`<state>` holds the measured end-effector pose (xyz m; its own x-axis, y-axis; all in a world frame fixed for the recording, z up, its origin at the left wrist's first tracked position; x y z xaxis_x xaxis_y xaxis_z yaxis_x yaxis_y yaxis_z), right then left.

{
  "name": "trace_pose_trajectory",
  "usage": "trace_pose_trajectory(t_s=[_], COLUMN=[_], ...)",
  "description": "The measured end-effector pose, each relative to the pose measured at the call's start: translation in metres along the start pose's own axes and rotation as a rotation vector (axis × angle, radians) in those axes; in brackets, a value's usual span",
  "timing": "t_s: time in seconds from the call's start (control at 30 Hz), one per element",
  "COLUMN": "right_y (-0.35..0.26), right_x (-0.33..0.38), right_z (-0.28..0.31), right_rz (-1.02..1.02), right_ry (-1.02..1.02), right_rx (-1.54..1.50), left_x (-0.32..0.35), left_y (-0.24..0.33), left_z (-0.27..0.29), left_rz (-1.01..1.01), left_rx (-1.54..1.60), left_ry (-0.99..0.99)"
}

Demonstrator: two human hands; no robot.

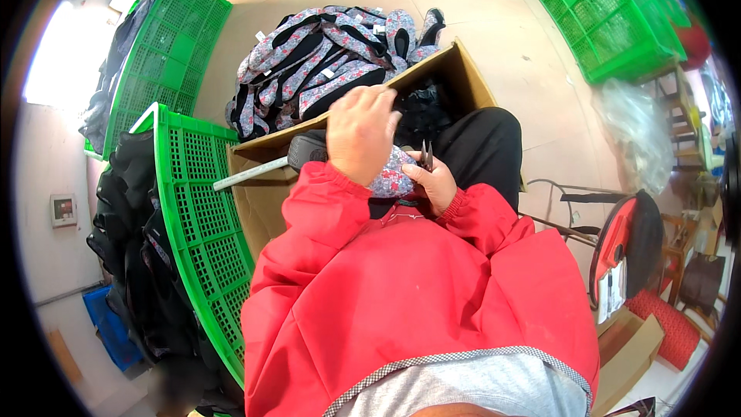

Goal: The person sits on the floor and uses small scissors to trim loose threads and fabric edges from the straps of patterned slippers. They handle the slippers one at a time, picking them from a cardboard box, trimming the excess material, and placing them back into the box.

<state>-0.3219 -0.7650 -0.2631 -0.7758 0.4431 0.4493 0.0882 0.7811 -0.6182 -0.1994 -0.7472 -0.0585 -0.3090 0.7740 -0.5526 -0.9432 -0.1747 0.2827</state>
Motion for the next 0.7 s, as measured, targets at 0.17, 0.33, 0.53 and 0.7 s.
trace_pose_trajectory(t_s=[0.17,0.33,0.53,0.7], right_y=[-0.016,-0.009,0.022,0.009], right_x=[0.001,-0.008,-0.012,-0.012], right_z=[0.002,0.01,0.024,0.028], right_rz=[-0.003,-0.156,-0.327,-0.227], right_ry=[-0.023,0.005,-0.008,0.127], right_rx=[-0.081,-0.217,-0.185,-0.141], left_x=[0.014,0.055,0.085,0.097], left_y=[-0.028,-0.008,-0.014,-0.043], left_z=[0.025,0.02,0.019,0.017], left_rz=[0.038,-0.027,0.018,0.415], left_rx=[0.018,0.063,-0.13,0.053], left_ry=[-0.015,-0.435,-0.458,-0.555])
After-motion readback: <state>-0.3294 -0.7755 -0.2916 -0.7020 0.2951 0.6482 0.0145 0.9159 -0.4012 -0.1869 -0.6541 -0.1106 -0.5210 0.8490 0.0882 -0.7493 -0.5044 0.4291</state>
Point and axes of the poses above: each hand's wrist, its own x-axis away from the middle knuckle, its own z-axis out of the back of the hand, y = z × x, the point moved 9 cm from there along -x, towards the middle knuckle, and after that the axes turned 5 degrees about -x, right-handed, at the moved point
